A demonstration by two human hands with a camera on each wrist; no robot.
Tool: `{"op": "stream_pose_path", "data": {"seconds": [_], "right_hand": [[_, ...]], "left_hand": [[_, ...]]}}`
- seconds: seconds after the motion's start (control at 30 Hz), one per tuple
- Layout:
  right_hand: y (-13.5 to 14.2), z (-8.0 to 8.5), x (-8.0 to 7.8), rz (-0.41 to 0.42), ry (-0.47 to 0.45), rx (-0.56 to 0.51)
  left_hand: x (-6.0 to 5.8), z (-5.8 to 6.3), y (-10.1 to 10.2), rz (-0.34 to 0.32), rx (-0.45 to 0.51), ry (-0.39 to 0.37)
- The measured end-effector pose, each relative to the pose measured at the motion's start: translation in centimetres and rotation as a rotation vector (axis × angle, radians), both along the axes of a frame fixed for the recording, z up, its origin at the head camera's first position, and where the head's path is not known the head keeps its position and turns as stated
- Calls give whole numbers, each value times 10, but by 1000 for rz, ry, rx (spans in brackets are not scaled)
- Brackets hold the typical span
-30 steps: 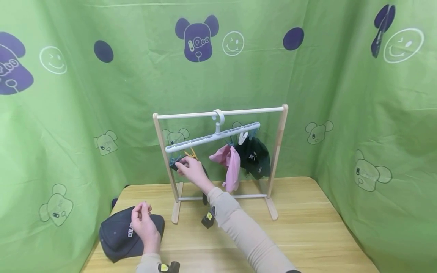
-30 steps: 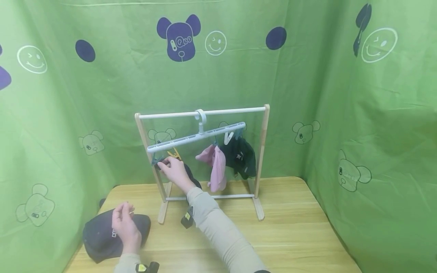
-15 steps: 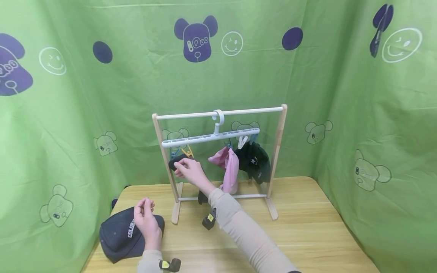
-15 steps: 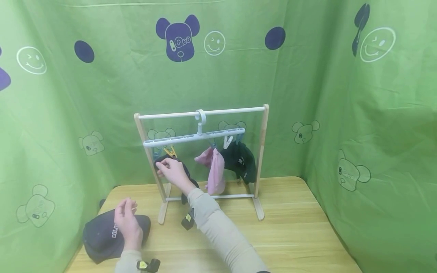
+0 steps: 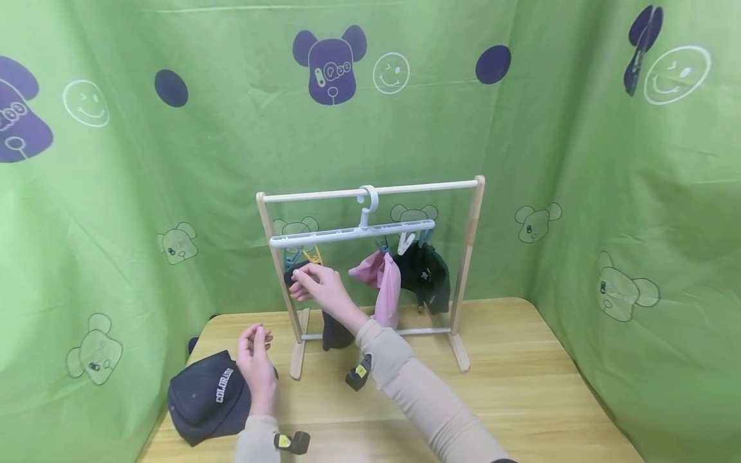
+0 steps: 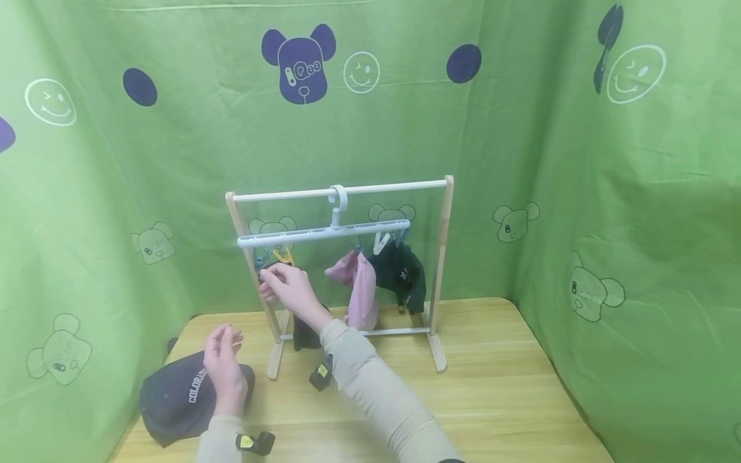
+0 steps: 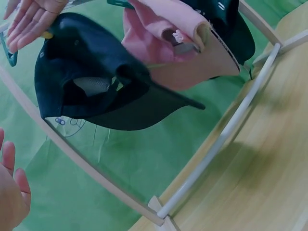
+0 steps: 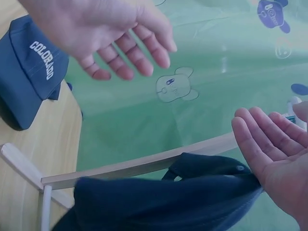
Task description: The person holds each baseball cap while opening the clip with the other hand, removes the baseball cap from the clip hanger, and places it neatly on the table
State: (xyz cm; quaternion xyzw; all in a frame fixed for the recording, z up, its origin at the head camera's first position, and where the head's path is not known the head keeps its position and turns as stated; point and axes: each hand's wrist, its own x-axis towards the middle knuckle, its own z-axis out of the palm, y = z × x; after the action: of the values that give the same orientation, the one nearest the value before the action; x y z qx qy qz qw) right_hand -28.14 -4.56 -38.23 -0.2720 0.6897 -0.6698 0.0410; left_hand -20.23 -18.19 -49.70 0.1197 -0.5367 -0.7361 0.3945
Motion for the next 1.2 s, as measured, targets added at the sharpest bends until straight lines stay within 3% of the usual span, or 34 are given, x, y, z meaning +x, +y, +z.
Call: {"op": "stream_pose_path", "data": {"seconds": [0.23, 0.5, 0.97, 1.2], "right_hand": [[4, 13, 4, -15, 41, -14], [16, 20, -4, -54, 85, -32], [35, 18, -17, -217, 101, -64], [39, 14, -22, -325, 148, 46]], "left_hand": [[-5, 3, 3, -50, -58, 3], [-10, 11, 12, -103, -66, 13], [-19, 21, 28, -196, -66, 5], [-21, 24, 38, -247, -78, 11]]}}
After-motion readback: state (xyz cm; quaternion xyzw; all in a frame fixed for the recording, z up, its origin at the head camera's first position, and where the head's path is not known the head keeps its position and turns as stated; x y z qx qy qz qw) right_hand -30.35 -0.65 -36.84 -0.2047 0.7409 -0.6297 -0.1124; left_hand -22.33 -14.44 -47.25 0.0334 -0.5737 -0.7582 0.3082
